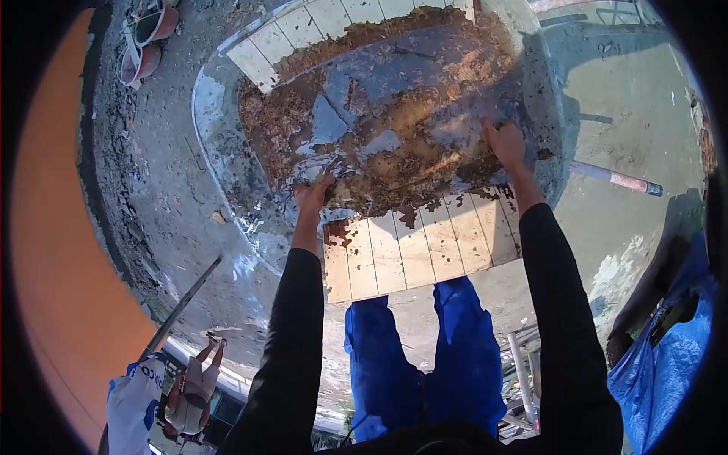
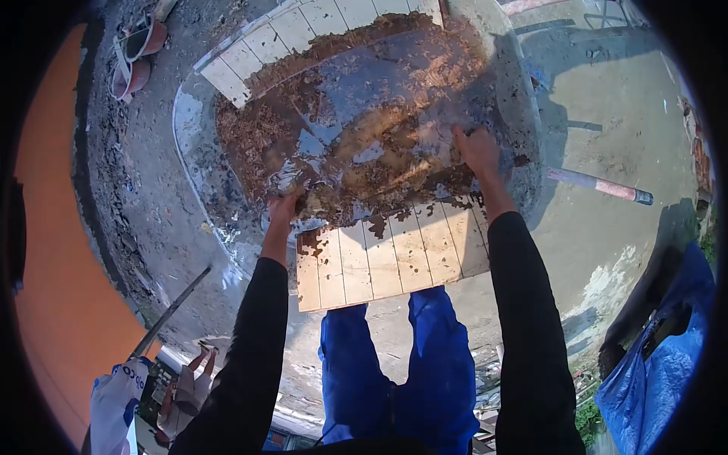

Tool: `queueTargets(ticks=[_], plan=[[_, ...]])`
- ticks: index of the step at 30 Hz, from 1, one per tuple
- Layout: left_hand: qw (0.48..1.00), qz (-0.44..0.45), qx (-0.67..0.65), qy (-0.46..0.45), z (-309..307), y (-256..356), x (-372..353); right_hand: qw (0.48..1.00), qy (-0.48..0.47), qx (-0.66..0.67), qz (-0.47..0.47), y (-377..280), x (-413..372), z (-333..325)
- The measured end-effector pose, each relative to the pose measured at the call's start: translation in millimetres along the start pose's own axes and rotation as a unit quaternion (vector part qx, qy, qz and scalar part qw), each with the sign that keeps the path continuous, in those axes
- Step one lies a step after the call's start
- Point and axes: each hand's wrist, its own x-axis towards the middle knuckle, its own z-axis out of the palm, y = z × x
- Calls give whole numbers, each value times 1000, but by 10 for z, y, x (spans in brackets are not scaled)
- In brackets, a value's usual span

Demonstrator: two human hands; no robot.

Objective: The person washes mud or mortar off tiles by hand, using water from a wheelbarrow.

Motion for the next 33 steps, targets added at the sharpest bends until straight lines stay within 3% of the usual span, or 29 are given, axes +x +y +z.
queueTargets(ticks=[1,2,4,6,9,11,12,13,15,17,18,20,22,23,25,30,33], plan=[[994,52,-83,-55,144,-222,239,1000,20,-11,-2,54,30,82],[974,108,-167,-105,9,-49,3,999,42,-20,-5,55,47,110],[978,102,-172,-54,-87,-3,-218,999,41,-25,-6,36,19,132],[985,164,-34,-31,136,-240,179,998,46,-25,-21,-14,94,160],[994,105,-32,27,-104,215,-352,995,53,-77,-30,-20,98,164],[992,104,-9,70,-171,305,-288,978,175,-91,-74,-426,-228,-218],[972,186,-69,124,-313,431,-281,976,180,-91,-79,-564,-171,-383],[939,266,-128,176,-471,603,-301,963,223,-63,-140,-710,-47,-539],[940,254,-127,188,-1147,1324,-649,919,295,-38,-260,-1123,114,-917],[904,330,-138,235,-1570,1800,-553,870,304,-31,-386,-1742,196,-1377],[908,318,-152,225,-1750,2041,-496,846,282,-24,-453,-2039,281,-1556],[912,305,-166,217,-1928,2362,-295,776,348,-155,-502,-2587,609,-1653],[939,264,-190,112,-2033,2567,-94,705,361,-240,-561,-2967,885,-1600],[939,262,-193,116,-2009,2601,69,702,361,-239,-565,-3134,965,-1580],[900,314,-285,-105,-1863,2580,339,790,179,-384,-443,-3389,1022,-1534],[910,262,-310,-90,-1824,2524,256,781,238,-390,-427,-3455,994,-1363],[865,277,-405,-107,-1715,2376,245,767,223,-369,-475,-3395,937,-1538]])
